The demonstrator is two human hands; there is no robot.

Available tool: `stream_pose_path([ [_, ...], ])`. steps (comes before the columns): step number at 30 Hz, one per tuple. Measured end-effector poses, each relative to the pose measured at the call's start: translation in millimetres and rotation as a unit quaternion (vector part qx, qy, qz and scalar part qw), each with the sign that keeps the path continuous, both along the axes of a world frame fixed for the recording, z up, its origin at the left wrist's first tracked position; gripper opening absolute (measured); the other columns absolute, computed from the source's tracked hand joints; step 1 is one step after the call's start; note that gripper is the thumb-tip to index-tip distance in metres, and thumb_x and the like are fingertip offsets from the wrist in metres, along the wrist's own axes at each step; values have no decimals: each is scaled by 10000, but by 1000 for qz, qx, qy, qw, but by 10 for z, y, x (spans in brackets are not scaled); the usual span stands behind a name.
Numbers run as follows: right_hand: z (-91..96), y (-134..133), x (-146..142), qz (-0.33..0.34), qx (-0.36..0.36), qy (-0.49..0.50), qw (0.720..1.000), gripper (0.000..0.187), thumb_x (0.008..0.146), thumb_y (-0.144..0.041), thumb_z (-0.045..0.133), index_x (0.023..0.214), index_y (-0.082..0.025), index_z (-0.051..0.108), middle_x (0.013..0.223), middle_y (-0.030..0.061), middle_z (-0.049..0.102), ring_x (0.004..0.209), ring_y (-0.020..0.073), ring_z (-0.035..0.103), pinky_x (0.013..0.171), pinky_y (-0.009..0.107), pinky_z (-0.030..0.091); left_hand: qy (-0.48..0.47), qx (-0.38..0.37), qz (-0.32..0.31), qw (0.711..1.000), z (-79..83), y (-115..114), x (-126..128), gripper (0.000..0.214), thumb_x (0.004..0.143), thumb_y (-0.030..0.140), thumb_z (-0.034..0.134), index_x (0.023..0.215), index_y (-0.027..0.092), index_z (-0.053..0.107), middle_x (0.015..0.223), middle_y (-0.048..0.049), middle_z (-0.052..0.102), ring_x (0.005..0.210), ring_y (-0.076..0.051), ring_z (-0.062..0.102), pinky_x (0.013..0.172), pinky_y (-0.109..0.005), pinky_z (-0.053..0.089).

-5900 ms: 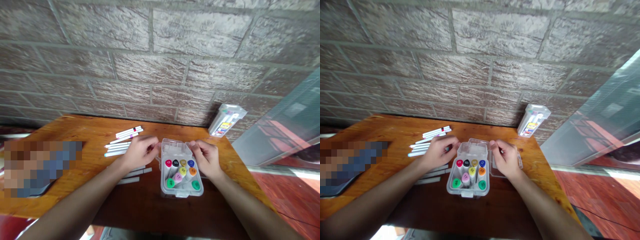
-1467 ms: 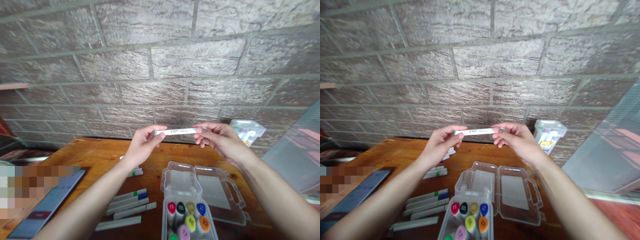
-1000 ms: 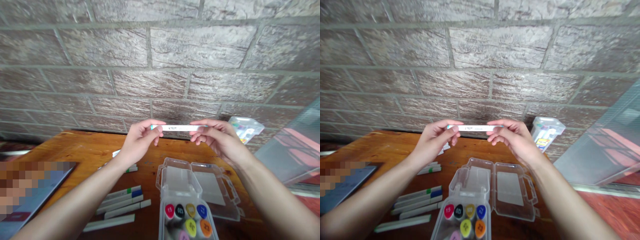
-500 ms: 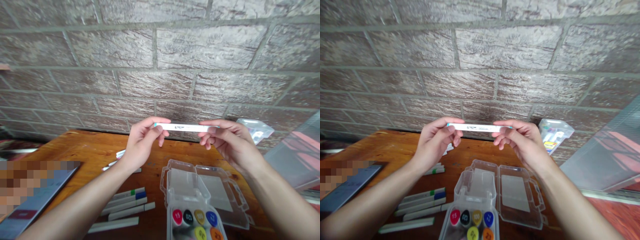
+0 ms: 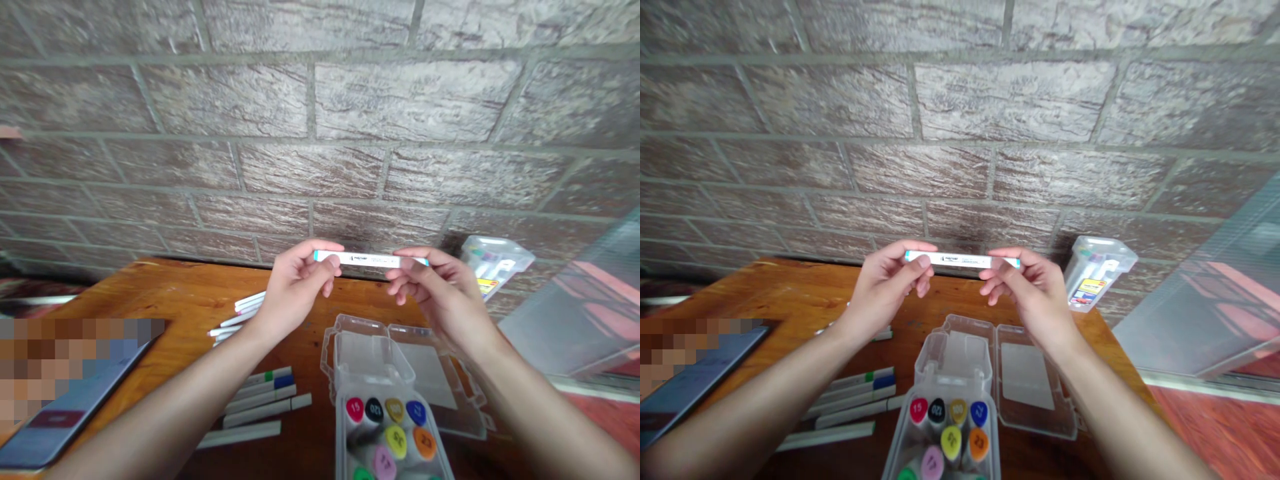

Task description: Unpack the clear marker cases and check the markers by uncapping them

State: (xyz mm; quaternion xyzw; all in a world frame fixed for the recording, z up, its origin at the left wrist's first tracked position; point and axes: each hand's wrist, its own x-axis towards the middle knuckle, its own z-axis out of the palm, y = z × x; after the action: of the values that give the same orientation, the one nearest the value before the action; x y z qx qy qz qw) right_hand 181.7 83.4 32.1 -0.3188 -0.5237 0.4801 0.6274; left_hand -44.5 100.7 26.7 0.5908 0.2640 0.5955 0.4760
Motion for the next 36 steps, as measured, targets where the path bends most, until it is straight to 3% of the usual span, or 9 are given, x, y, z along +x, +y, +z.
stream_pose_path([
  [4,-124,-46,-92,-6,4,6,1000,217,856,-312,892,1006,-181,806,801,61,832,595,147,748,509,215,605,9,-29,-6,1000,-58,-7,4,225,877,298,815,1006,141,719,695,8,696,499,-79,564,497,-206,427],
  [11,-21,-84,-120,-30,22,27,999,240,861,-320,888,1037,-182,800,814,56,833,600,147,752,509,212,608,-30,-21,-20,999,-8,-9,118,256,897,343,794,1016,151,675,716,6,694,521,-95,563,529,-232,459],
  [17,-291,-408,-11,-11,-63,-1,998,230,926,-367,822,1081,-203,776,900,62,826,638,164,751,541,261,615,61,-77,-48,994,-224,-207,55,292,959,416,736,1085,159,677,791,-22,733,555,-97,560,529,-224,403],
  [22,-465,-600,51,-66,-81,-14,994,209,932,-395,818,1063,-235,790,841,52,813,629,133,650,506,213,491,145,-47,-37,988,-252,-320,33,288,996,442,685,1089,171,714,727,-3,693,668,-127,597,622,-231,433],
  [29,-447,-661,71,-79,-59,-11,995,239,947,-430,787,1091,-240,772,869,70,815,527,102,439,448,231,339,171,-29,-8,985,-211,-422,99,311,1013,472,654,1110,182,712,711,10,657,654,-128,592,586,-225,407],
  [36,-462,-760,46,-78,-53,8,996,265,995,-411,713,1206,-253,687,893,51,794,503,112,542,438,236,391,169,-26,-16,985,-301,-460,111,297,1061,450,587,1176,198,693,702,31,621,659,-123,553,634,-249,397],
])
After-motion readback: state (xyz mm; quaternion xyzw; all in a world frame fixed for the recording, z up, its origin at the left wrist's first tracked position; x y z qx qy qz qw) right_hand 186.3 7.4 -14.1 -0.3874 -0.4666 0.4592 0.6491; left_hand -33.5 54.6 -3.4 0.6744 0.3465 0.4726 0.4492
